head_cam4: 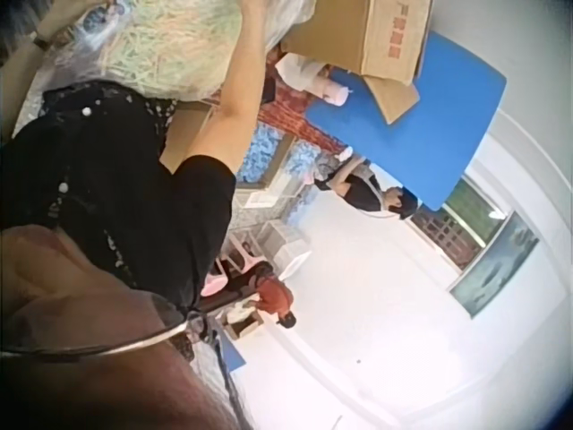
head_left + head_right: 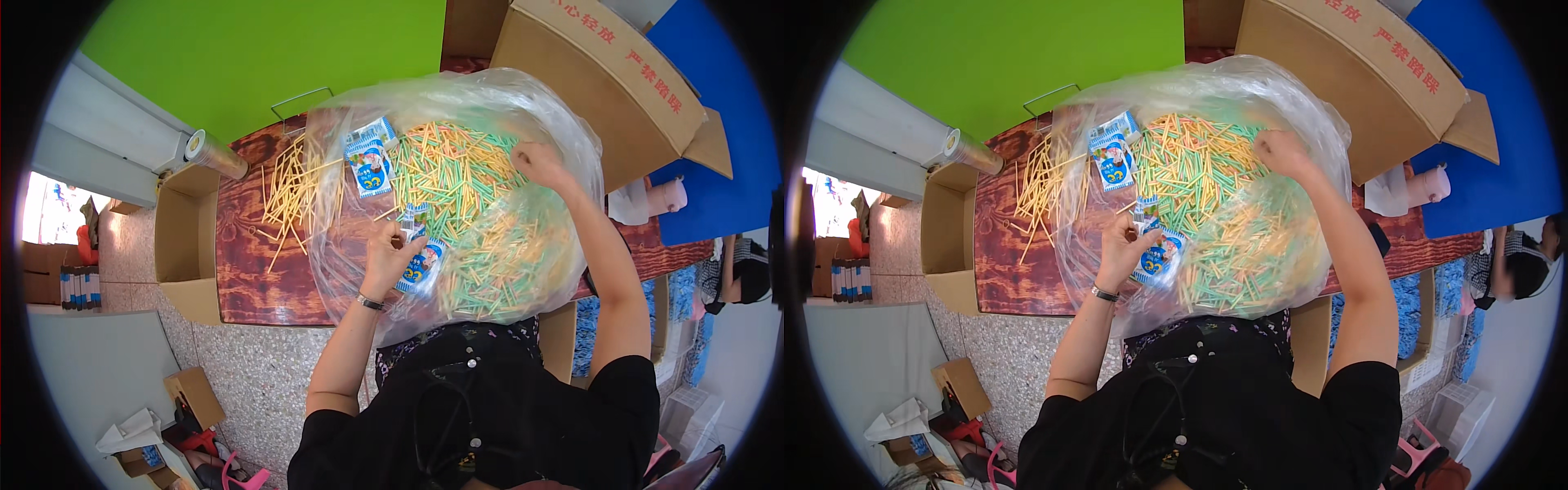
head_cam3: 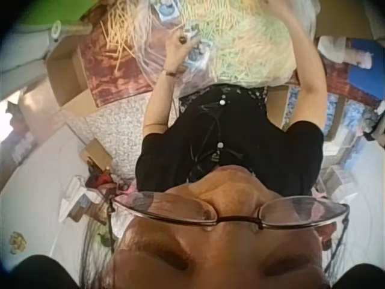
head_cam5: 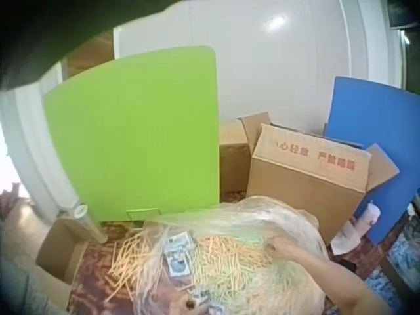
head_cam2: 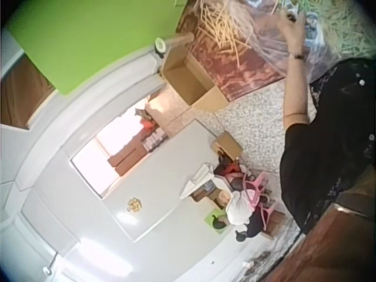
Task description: Pack small blue sachets into a plastic bag filled with decorative shredded paper.
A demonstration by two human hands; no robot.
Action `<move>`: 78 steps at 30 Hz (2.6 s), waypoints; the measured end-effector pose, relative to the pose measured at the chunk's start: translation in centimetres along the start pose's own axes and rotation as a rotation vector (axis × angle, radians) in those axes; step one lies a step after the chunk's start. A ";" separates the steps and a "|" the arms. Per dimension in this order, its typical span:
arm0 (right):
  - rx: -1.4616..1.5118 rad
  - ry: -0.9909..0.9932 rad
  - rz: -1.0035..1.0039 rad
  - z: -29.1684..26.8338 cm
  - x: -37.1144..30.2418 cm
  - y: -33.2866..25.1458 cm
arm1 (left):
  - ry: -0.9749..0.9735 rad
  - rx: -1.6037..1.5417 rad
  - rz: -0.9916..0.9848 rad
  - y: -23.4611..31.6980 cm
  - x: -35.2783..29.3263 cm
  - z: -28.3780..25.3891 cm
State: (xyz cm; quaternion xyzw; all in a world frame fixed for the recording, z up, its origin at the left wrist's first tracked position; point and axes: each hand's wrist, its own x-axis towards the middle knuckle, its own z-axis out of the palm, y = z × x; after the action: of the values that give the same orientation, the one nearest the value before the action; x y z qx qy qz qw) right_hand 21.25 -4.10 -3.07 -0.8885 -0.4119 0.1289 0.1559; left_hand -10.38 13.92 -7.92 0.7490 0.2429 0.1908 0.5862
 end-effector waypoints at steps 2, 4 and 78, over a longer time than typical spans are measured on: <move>0.088 -0.082 -0.093 0.3 0.5 -1.1 | 0.002 0.044 0.037 0.5 0.1 0.3; -0.270 -0.132 -0.091 1.5 2.0 -2.2 | -0.007 0.042 0.040 0.3 0.1 0.6; 1.503 -0.758 0.195 3.9 -3.4 -10.2 | -0.021 -0.748 0.083 7.0 3.6 0.7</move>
State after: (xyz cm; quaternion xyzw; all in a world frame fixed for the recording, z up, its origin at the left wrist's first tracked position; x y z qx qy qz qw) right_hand 10.64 0.17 -2.40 -0.4769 -0.1629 0.6704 0.5446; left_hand -6.08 14.08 -1.28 0.4943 0.1199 0.2820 0.8135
